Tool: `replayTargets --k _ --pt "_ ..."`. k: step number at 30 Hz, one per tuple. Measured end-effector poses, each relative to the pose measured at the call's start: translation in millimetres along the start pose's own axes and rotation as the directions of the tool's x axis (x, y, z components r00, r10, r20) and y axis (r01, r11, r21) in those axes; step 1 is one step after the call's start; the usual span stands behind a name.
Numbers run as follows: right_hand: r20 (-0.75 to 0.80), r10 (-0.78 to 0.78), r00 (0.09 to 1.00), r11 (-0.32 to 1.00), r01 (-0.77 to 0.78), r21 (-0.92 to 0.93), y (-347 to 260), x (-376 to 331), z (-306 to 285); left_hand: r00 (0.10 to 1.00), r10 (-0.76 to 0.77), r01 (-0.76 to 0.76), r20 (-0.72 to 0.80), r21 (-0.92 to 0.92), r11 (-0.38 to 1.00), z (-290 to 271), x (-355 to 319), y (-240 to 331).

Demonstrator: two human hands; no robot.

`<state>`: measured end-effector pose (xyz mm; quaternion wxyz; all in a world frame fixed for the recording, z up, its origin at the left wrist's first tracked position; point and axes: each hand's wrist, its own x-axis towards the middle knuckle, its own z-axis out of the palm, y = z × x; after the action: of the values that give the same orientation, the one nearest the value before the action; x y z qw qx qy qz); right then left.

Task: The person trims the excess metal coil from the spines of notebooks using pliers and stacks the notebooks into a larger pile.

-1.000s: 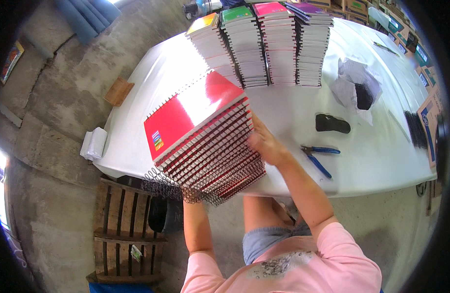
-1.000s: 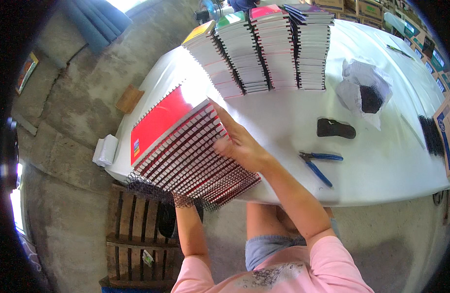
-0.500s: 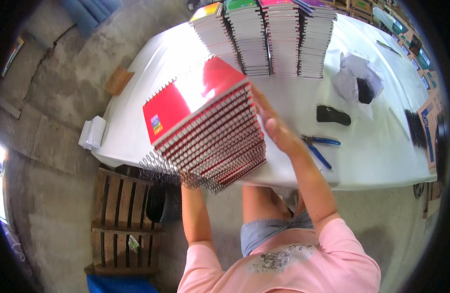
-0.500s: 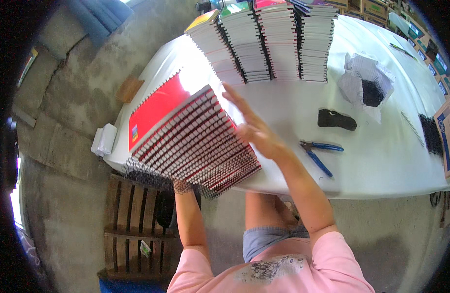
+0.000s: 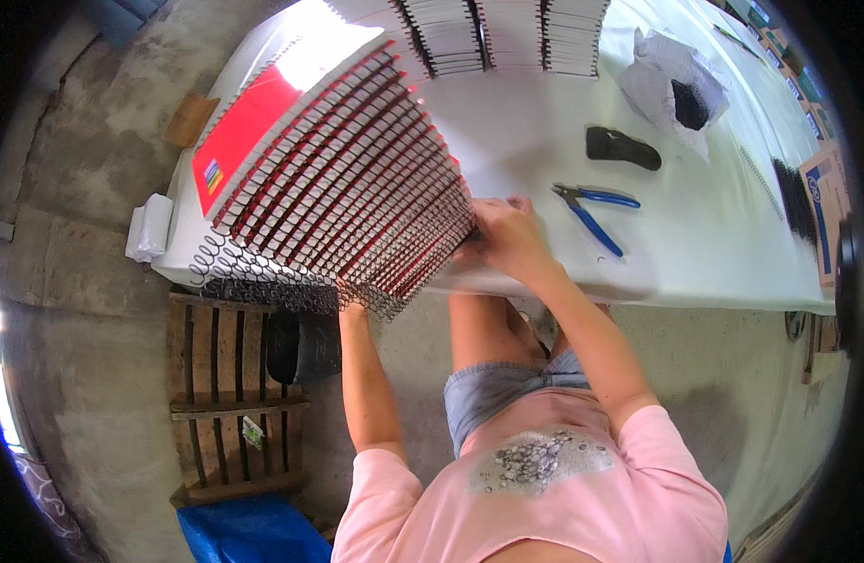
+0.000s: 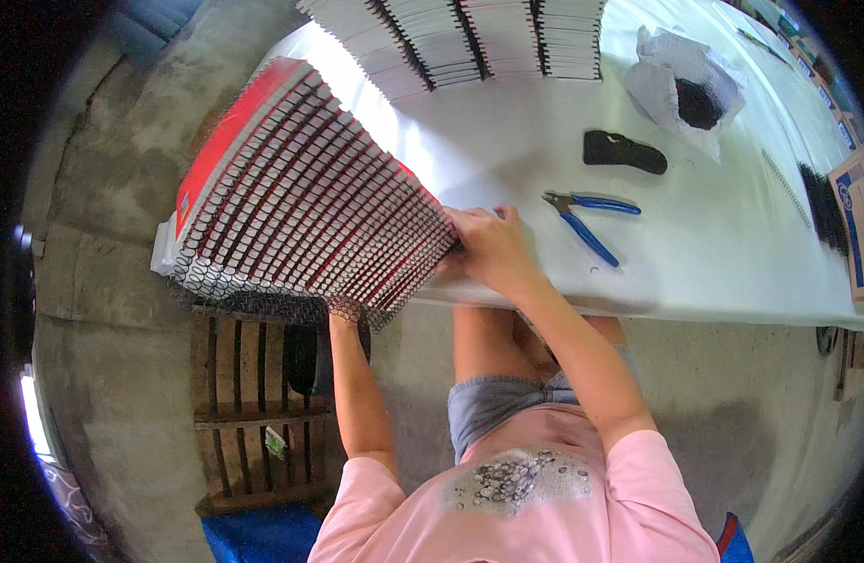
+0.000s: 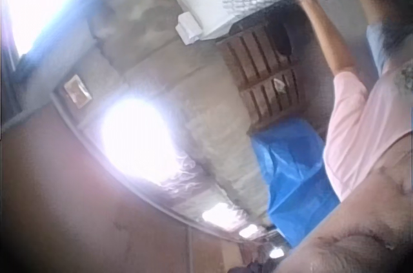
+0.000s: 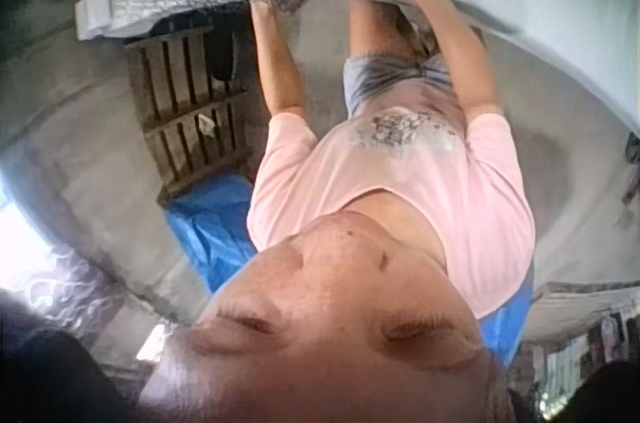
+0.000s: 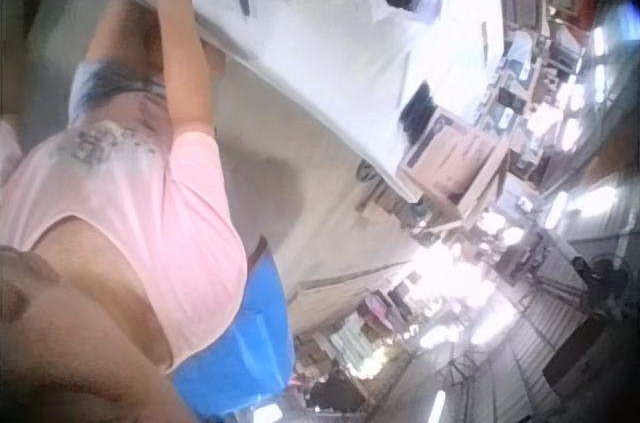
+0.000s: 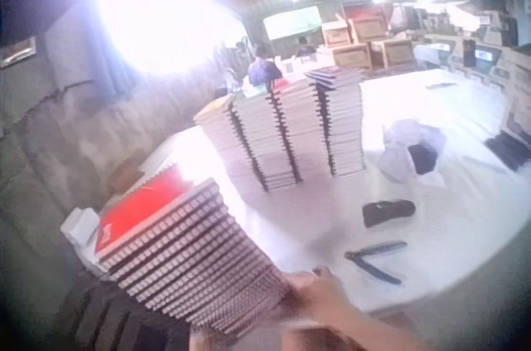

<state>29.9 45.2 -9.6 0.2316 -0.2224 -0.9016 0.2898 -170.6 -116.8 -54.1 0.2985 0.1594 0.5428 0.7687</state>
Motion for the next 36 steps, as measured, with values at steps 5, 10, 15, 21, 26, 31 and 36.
replayTargets --k 5,10,15,21,26,31,36 --pt "-0.004 -0.014 1.000 0.999 0.014 0.032 3.5 4.8 5.2 0.999 0.050 -0.050 -0.019 0.042 0.998 5.3 -8.7 7.9" --pt "-0.180 -0.139 0.974 0.944 0.185 0.273 4.7 -0.1 9.9 0.966 0.208 -0.190 -0.154 0.119 0.974 30.2 -14.7 18.8" --pt "-0.078 -0.025 0.997 0.525 0.080 0.847 -16.1 7.6 4.5 0.973 0.144 -0.124 -0.178 0.118 0.985 26.1 9.4 32.8" --pt "-0.104 -0.052 0.993 0.828 0.101 0.551 -14.1 7.7 2.4 0.993 0.037 -0.024 -0.116 0.105 0.994 20.5 28.4 14.9" --pt "-0.014 -0.092 0.996 0.884 0.088 0.460 -15.7 7.4 -9.2 0.989 0.123 -0.103 -0.088 0.205 0.973 -16.2 33.9 15.4" --pt "-0.294 -0.044 0.955 0.564 0.267 0.781 -32.1 45.7 -40.9 0.878 0.354 -0.264 -0.321 0.294 0.919 91.1 -21.1 105.6" --pt "-0.367 -0.111 0.923 0.436 0.377 0.817 -68.7 84.0 -70.2 0.638 0.767 -0.766 -0.072 0.051 0.641 94.7 -5.0 153.8"
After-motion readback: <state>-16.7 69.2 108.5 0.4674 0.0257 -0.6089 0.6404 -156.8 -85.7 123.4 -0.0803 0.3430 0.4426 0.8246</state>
